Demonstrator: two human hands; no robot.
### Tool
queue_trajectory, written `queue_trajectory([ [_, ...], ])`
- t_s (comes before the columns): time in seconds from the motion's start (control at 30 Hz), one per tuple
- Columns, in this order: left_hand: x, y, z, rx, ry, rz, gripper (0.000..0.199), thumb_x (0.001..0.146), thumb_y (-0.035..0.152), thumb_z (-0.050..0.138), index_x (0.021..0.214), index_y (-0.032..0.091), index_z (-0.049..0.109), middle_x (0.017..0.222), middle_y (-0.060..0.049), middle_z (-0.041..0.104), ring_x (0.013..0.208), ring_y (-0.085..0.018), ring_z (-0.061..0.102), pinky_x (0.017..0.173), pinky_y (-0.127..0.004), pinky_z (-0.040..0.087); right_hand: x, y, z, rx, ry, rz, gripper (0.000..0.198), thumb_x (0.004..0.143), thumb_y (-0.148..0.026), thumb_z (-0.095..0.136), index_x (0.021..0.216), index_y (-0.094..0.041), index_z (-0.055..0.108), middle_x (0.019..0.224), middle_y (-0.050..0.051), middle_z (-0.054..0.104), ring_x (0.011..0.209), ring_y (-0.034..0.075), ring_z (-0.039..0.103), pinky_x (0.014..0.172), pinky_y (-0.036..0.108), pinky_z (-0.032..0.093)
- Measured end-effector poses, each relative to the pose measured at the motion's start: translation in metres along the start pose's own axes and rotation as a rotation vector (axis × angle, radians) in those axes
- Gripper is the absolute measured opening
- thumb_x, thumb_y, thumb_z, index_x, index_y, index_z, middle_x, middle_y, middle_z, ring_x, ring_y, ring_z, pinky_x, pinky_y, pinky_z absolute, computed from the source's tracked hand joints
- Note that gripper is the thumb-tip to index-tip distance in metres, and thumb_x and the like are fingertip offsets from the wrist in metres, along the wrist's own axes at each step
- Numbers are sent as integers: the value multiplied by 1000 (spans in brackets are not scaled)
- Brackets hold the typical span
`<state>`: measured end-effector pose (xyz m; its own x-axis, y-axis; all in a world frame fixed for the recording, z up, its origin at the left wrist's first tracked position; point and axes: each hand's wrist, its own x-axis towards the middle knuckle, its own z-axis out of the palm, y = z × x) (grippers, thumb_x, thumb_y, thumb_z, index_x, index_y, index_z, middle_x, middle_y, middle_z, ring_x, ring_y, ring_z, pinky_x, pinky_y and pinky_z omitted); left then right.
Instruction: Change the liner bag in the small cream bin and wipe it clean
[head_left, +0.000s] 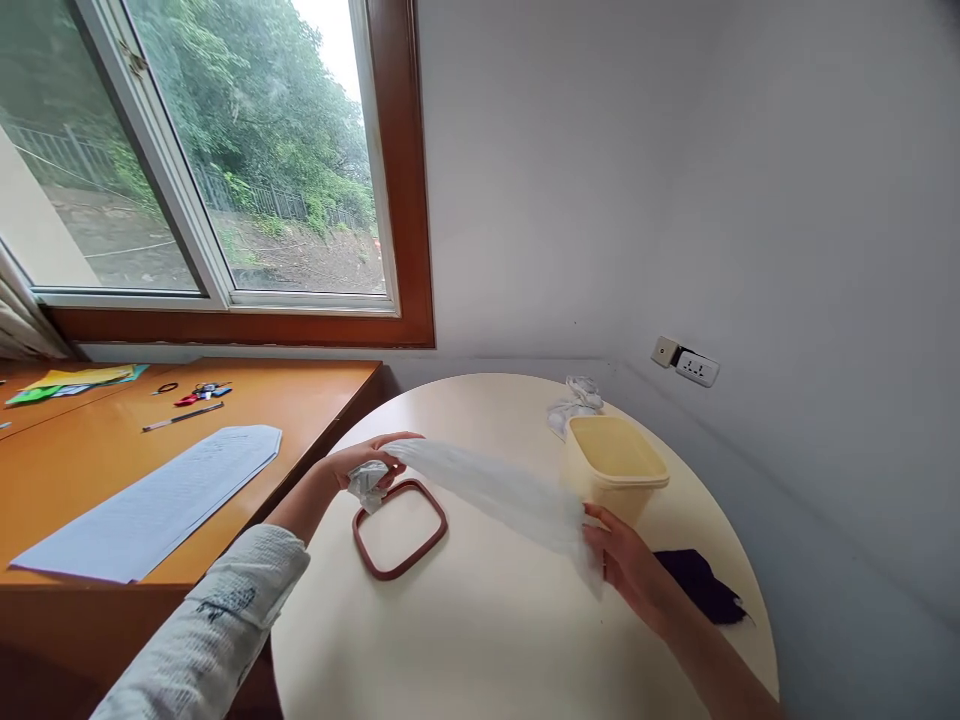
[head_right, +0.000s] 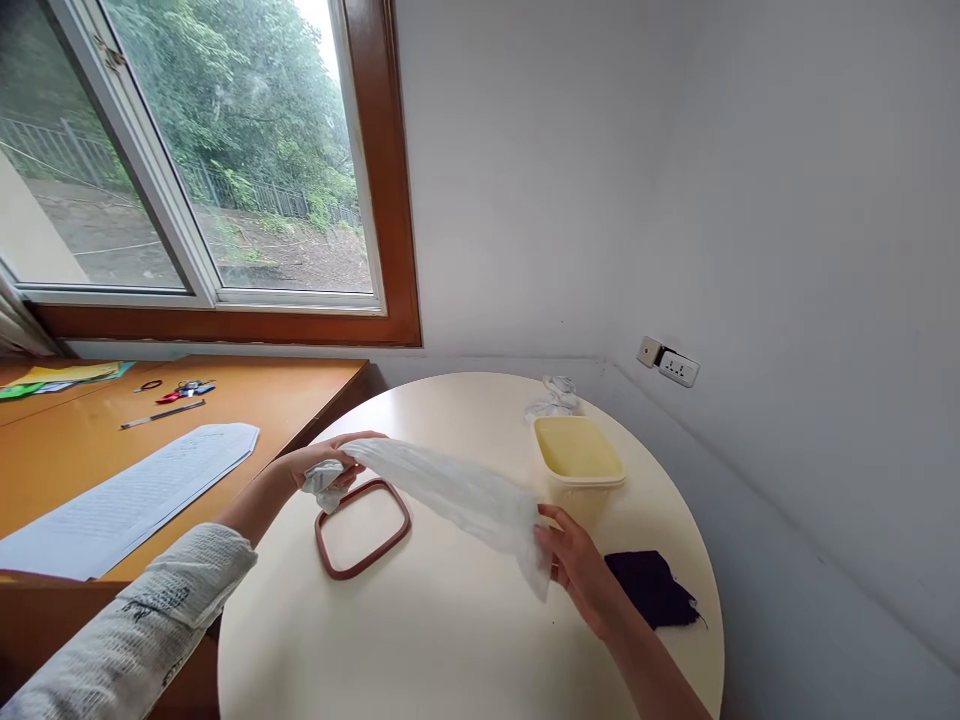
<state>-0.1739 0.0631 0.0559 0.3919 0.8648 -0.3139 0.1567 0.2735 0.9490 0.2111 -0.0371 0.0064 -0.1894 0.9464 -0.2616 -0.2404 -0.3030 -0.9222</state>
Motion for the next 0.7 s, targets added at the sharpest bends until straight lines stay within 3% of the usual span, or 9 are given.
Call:
queue_trajectory([
  [0.17, 2, -9, -13, -135, 111, 113, 14, 65, 24, 61, 75, 17, 56, 50, 3, 51, 36, -8, 41, 44, -25, 38, 16, 32, 10, 185, -37, 85, 37, 65, -36, 72, 94, -21, 55, 69, -2, 58, 59, 9, 52, 59, 23, 39],
  [0.27, 6, -10, -18, -158, 152, 142, 16, 66, 27, 61, 66, 16, 49, 54, 2, 53, 35, -5, 39, 43, -24, 38, 20, 45, 15, 252, -28, 128, 35, 62, -32, 75, 89, -20, 57, 59, -5, 51, 51, 5, 44, 54, 20, 34],
  [0.47, 21, -3, -25, -274, 273, 210, 23, 73, 33, 58, 67, 17, 42, 54, 5, 46, 36, -4, 37, 43, -21, 38, 18, 52, 15, 258, -122, 88, 23, 65, -30, 72, 81, -17, 62, 58, -4, 50, 55, 7, 44, 58, 23, 35],
  [0.7, 37, 8, -34, -348, 446, 301, 21, 79, 38, 50, 85, 18, 48, 50, 8, 37, 37, -6, 36, 42, -21, 40, 25, 65, 8, 243, -104, 53, 21, 65, -31, 71, 78, -16, 62, 57, -3, 49, 53, 7, 43, 56, 22, 33],
])
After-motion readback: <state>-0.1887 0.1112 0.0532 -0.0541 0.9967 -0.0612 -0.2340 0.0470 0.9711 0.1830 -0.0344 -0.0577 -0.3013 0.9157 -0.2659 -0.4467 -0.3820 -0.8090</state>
